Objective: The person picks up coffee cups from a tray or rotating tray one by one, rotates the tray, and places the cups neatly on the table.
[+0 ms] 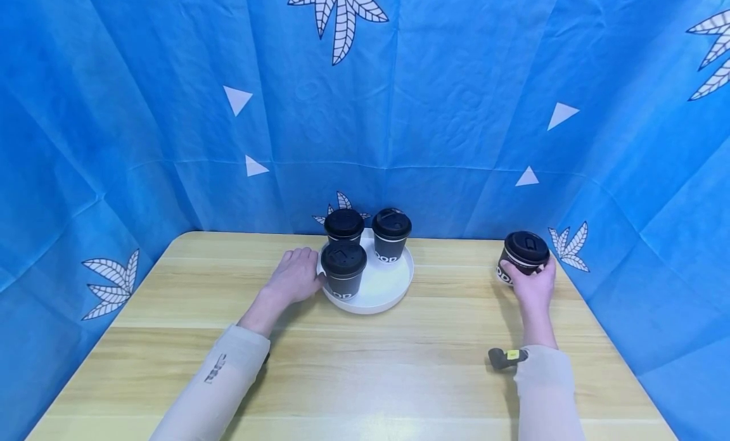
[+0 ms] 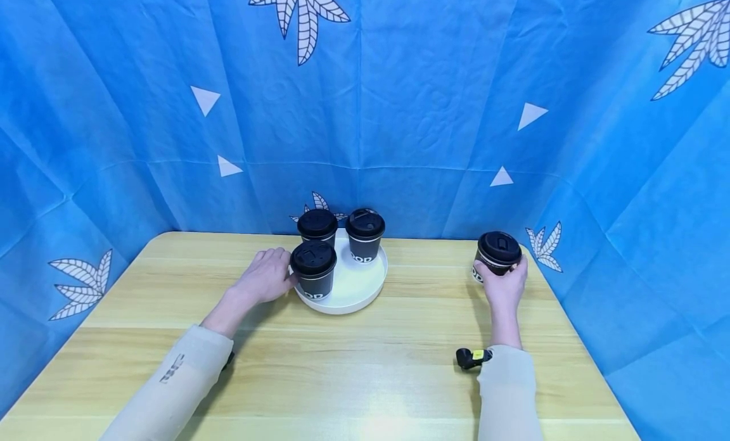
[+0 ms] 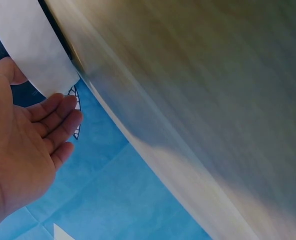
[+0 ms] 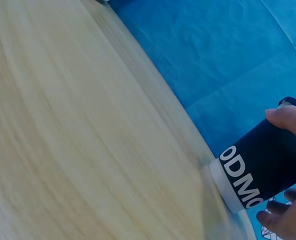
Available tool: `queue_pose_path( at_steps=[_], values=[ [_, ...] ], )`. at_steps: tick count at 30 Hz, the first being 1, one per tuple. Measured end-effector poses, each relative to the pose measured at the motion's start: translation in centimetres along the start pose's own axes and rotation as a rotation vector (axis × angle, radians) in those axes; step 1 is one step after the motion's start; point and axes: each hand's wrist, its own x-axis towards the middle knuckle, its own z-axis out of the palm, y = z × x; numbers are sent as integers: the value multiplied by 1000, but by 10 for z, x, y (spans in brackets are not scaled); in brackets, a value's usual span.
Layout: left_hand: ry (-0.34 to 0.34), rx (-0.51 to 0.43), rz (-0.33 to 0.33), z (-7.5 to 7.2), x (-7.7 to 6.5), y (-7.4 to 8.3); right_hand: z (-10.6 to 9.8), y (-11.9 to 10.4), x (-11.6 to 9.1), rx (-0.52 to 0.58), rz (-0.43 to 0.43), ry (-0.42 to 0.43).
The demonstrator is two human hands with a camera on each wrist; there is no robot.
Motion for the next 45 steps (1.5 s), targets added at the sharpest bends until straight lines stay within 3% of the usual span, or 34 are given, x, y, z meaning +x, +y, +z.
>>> queue_pose_path(
  at_steps=[17,28,35,45],
  values=[
    [0,1,-7,-1,-1,3,-5,-25,-6,37,36,86],
    [8,4,0,0,-1,1,-4,-45,-15,69,-40,123],
    [4,3,3,-1,-1,1,4,-62,-28,99,-156,135],
    [7,-3,4,-2,-1,1,20,-74,-44,71,-216,57]
  ],
)
